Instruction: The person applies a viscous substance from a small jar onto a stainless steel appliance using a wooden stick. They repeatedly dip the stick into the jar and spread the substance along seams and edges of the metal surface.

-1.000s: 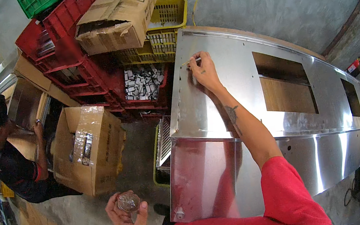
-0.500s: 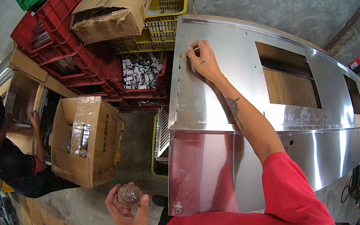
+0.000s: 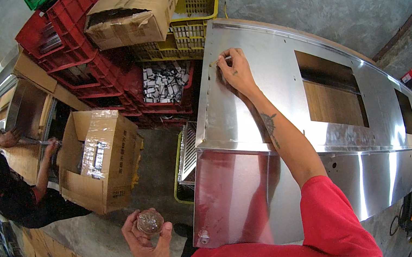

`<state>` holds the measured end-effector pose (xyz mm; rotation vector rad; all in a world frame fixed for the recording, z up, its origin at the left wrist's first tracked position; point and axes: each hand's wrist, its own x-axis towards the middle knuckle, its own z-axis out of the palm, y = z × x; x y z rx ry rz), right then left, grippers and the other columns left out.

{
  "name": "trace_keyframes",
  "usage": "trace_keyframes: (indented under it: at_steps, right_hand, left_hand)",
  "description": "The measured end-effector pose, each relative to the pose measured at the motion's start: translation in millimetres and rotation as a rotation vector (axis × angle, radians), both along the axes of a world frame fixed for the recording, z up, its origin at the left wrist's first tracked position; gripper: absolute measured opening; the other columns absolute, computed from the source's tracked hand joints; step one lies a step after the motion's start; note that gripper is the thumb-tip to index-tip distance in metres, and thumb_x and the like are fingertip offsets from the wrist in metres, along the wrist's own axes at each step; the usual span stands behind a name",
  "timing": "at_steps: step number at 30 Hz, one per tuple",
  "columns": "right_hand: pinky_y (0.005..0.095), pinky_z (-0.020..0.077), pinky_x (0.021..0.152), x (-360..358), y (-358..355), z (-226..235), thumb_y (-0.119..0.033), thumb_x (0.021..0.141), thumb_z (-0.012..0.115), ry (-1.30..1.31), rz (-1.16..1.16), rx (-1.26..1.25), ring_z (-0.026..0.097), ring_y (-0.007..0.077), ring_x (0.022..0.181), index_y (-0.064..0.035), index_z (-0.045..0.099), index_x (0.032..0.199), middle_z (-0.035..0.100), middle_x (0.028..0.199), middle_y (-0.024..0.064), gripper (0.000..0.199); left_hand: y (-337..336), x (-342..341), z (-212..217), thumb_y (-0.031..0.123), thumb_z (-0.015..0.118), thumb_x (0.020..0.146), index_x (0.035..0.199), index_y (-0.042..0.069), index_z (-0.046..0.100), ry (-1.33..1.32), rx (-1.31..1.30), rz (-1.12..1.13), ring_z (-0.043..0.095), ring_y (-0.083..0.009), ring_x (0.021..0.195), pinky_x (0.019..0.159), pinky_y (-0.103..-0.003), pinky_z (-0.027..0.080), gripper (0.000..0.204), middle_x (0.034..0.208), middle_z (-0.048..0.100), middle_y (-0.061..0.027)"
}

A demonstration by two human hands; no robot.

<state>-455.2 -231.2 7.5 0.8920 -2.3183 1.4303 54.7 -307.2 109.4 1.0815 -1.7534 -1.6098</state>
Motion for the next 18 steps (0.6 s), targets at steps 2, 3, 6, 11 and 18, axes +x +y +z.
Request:
trace_keyframes:
  at_steps: [2,3,6,11,18]
  right_hand:
    - [0.0414,0.059,0.089,2,0,0,-0.026,0.108,0.067,-0.029,0.004,-0.021,0.073,0.0337,0.099,0.0041,0.069,0.113,0.062,0.118,0.0212,0.03]
    - [0.0415,0.059,0.089,2,0,0,-0.025,0.108,0.067,-0.021,0.01,-0.02,0.073,0.0337,0.1,0.0042,0.069,0.113,0.062,0.118,0.0211,0.03]
    - [0.0417,0.0589,0.089,2,3,1,-0.025,0.108,0.067,-0.005,0.023,-0.02,0.073,0.0334,0.101,0.0043,0.069,0.113,0.061,0.119,0.0209,0.03]
    - [0.0407,0.0588,0.088,12,1,11,-0.024,0.108,0.067,-0.084,0.044,-0.055,0.073,0.0319,0.1,0.0041,0.069,0.112,0.061,0.119,0.0203,0.029]
    - [0.0423,0.0585,0.086,3,1,-1,-0.021,0.106,0.069,-0.079,0.021,-0.063,0.071,0.0337,0.093,0.0031,0.068,0.113,0.061,0.118,0.0225,0.025]
  left_hand:
    - [0,0,0,0.007,0.091,0.087,0.151,0.007,0.044,-0.008,-0.001,-0.001,0.063,-0.0246,0.128,0.109,-0.037,0.053,0.079,0.14,0.065,-0.0154]
    - [0,0,0,0.008,0.091,0.087,0.151,0.007,0.044,-0.012,-0.002,-0.002,0.063,-0.0247,0.128,0.109,-0.038,0.053,0.08,0.14,0.065,-0.0157]
    - [0,0,-3,0.008,0.092,0.087,0.151,0.007,0.045,0.025,0.007,-0.009,0.064,-0.0248,0.128,0.108,-0.038,0.054,0.079,0.14,0.065,-0.0164]
    - [2,0,-3,0.007,0.092,0.087,0.15,0.007,0.045,0.042,0.013,0.006,0.065,-0.0247,0.127,0.109,-0.038,0.053,0.079,0.14,0.066,-0.0171]
    - [1,4,-3,0.002,0.088,0.089,0.15,0.007,0.044,0.03,-0.003,-0.013,0.066,-0.0229,0.125,0.108,-0.038,0.054,0.076,0.137,0.068,-0.0164]
